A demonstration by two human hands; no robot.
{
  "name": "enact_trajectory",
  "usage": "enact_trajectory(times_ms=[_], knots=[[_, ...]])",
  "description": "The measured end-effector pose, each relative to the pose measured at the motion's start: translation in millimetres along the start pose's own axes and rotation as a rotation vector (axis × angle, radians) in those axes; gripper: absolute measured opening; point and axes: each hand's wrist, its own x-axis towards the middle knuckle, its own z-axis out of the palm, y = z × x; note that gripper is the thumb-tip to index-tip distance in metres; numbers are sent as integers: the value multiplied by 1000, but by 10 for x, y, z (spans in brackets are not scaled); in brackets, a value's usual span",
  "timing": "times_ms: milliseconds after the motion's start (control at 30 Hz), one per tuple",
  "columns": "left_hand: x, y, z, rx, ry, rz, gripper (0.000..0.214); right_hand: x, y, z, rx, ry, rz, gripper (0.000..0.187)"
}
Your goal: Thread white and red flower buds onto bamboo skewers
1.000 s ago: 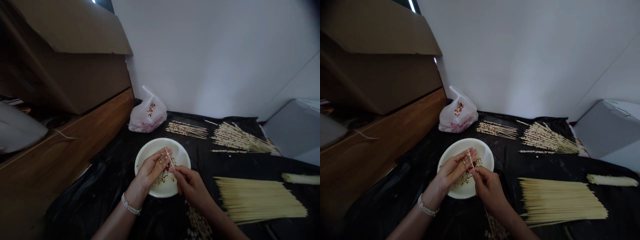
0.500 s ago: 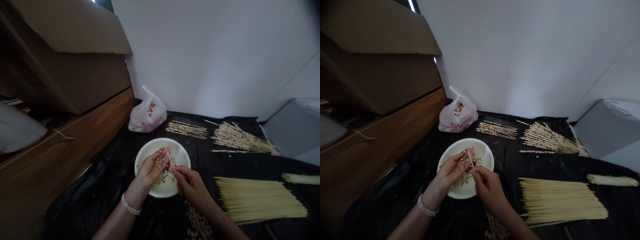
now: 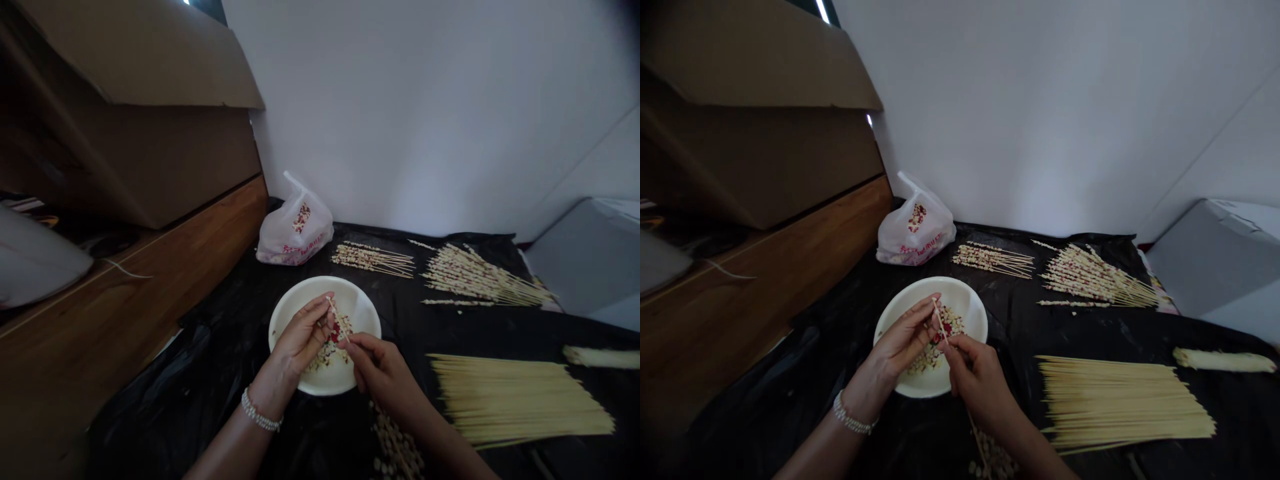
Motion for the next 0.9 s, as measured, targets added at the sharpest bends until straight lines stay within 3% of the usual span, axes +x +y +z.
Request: enact_trajectory(times_ms=[900], knots=[[-6, 9, 33, 9, 74, 15, 17, -3, -12, 10, 61, -34, 63, 36]])
